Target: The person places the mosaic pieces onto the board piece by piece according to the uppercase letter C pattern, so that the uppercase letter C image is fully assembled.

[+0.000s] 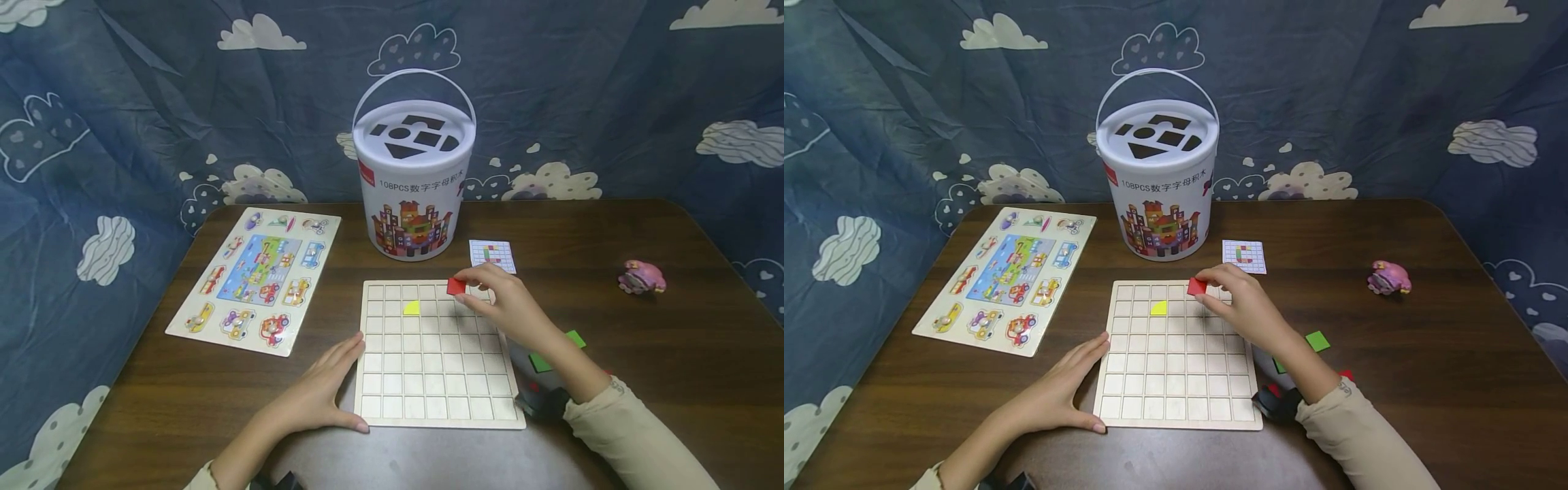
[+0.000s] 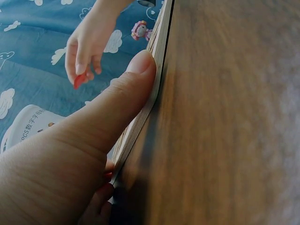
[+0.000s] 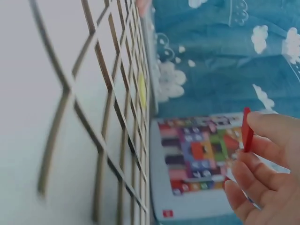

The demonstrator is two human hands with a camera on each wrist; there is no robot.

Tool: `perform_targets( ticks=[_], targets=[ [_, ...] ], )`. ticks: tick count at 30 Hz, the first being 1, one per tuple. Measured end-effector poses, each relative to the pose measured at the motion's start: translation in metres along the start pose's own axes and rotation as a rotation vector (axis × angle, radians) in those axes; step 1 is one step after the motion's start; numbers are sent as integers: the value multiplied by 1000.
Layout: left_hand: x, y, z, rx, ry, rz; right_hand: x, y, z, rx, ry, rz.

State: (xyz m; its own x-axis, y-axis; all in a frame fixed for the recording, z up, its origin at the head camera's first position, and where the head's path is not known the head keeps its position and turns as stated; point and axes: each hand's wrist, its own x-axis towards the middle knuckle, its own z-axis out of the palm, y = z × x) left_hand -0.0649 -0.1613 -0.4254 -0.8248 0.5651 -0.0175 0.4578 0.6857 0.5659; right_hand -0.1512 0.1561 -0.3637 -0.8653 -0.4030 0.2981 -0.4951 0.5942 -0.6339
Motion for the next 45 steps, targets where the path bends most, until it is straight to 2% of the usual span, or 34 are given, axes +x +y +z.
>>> perform_targets(
  ticks=[6,12,18,25,45],
  targets=[
    [0,0,0,-3,-4,0,11,1,21,67,-35,8],
    [1,0,0,0,-4,3,15,14,36,113,-109,37],
    [1,1,-1,-1,-4,4,13,23,43,44,-172,73],
    [0,0,0,-3,8,6,15,28,47,3,-203,45],
    [1,2,-1,-10,1,-1,18,24,51,-97,-215,1]
  ],
)
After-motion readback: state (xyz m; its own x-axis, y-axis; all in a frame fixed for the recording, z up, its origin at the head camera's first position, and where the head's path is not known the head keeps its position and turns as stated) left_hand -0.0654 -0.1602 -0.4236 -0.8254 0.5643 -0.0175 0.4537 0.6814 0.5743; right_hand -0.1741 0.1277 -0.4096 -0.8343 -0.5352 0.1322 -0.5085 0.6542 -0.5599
